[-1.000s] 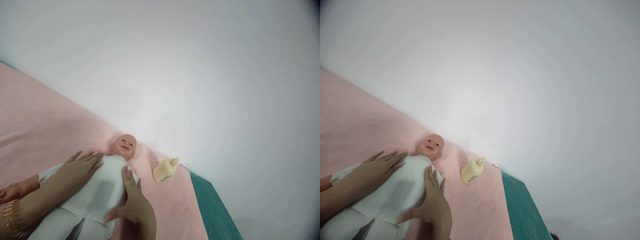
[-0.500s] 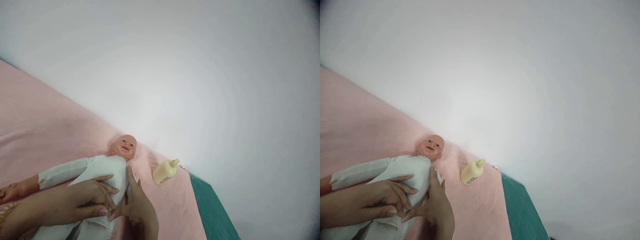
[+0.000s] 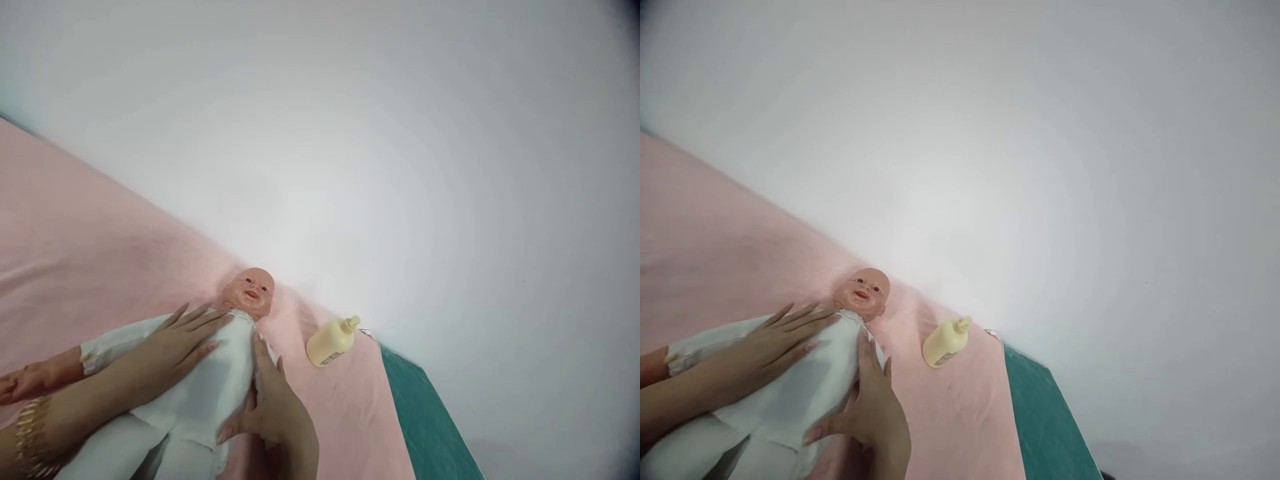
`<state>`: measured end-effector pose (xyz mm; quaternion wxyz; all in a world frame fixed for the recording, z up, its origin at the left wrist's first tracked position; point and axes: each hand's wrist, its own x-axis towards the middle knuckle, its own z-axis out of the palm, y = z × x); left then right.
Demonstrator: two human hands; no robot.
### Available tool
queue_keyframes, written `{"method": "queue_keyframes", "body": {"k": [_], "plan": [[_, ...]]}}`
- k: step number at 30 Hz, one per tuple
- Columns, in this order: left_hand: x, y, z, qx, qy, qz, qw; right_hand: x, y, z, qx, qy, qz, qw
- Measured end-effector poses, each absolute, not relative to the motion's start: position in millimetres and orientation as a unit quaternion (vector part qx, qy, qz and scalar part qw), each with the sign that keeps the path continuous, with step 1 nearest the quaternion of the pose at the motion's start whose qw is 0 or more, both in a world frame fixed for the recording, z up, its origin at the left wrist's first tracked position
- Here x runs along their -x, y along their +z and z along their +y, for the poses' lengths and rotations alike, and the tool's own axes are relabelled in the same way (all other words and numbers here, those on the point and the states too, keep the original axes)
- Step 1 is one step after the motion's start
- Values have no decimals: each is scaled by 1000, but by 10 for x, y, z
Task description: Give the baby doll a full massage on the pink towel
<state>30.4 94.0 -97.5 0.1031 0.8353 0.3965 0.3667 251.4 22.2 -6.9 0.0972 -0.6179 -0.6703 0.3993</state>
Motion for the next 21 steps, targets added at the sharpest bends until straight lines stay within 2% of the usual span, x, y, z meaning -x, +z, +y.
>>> {"method": "queue_keyframes", "body": {"k": [7, 13, 21], "plan": [[-191, -1040, 1055, -839, 287, 463, 5, -2193, 149, 108, 611, 325, -712, 118], [-120, -1199, 1118, -845, 258, 468, -35, -1802, 136, -23, 493, 376, -774, 126], [-177, -1189, 1061, -832, 258, 486, -71, -1779, -13, 192, 552, 276, -772, 151]]}}
